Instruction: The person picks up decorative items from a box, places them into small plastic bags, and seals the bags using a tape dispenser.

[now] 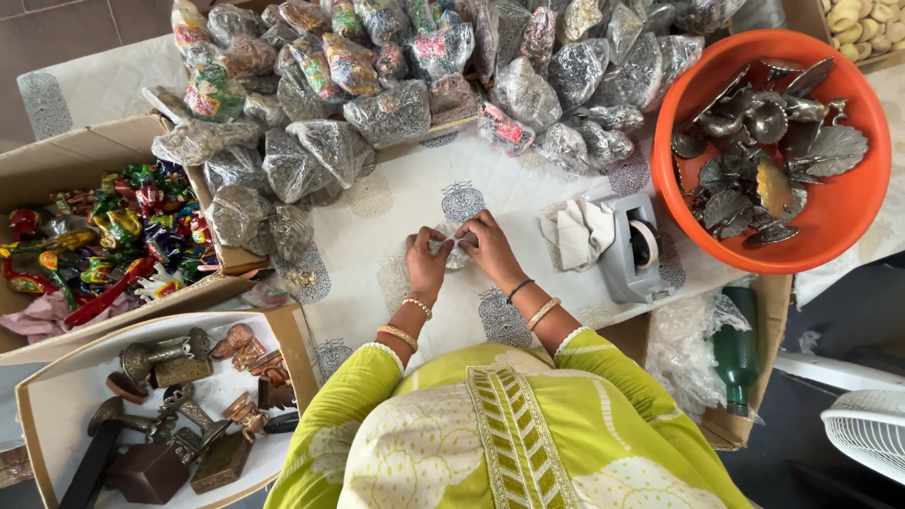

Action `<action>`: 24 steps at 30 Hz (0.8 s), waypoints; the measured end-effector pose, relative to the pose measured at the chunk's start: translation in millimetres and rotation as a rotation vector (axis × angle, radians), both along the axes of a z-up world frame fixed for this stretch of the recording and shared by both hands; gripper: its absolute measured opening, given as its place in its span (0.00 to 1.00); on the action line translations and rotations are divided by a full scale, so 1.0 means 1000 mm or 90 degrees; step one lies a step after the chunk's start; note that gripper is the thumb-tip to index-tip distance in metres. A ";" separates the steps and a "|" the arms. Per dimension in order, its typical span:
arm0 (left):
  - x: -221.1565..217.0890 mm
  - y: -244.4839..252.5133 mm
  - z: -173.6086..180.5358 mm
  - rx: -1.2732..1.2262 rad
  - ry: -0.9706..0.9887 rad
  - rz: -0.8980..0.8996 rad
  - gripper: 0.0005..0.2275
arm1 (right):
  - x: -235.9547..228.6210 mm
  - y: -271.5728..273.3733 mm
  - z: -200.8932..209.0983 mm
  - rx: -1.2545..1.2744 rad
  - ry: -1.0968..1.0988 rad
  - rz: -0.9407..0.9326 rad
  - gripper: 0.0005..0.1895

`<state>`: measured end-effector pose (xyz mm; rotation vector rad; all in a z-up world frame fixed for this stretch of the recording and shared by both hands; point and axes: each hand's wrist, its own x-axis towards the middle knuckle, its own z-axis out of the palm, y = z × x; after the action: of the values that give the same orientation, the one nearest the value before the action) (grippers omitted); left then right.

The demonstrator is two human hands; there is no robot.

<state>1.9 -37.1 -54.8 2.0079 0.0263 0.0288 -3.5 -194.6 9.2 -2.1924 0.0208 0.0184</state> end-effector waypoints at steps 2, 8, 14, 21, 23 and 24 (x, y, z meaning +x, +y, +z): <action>0.003 0.000 -0.012 -0.008 0.037 -0.018 0.11 | -0.002 0.002 -0.001 -0.047 -0.024 0.007 0.12; 0.010 0.001 0.024 -0.048 0.062 -0.054 0.24 | -0.004 0.009 0.013 -0.177 -0.012 -0.025 0.22; 0.010 0.003 0.063 -0.026 0.160 -0.132 0.24 | -0.002 -0.018 -0.035 -0.016 0.046 -0.031 0.34; 0.007 0.002 0.038 -0.016 0.101 -0.171 0.16 | 0.002 -0.030 -0.052 -0.014 0.127 0.013 0.28; 0.006 0.001 0.037 -0.018 0.090 -0.175 0.16 | 0.003 -0.031 -0.050 -0.026 0.133 0.020 0.27; 0.006 0.001 0.036 -0.019 0.079 -0.178 0.17 | 0.004 -0.031 -0.049 -0.039 0.138 0.028 0.26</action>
<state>7.6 -36.0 -18.4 1.9651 -0.1740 -0.2728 0.1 -225.4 -39.7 -2.2421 0.0972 0.2837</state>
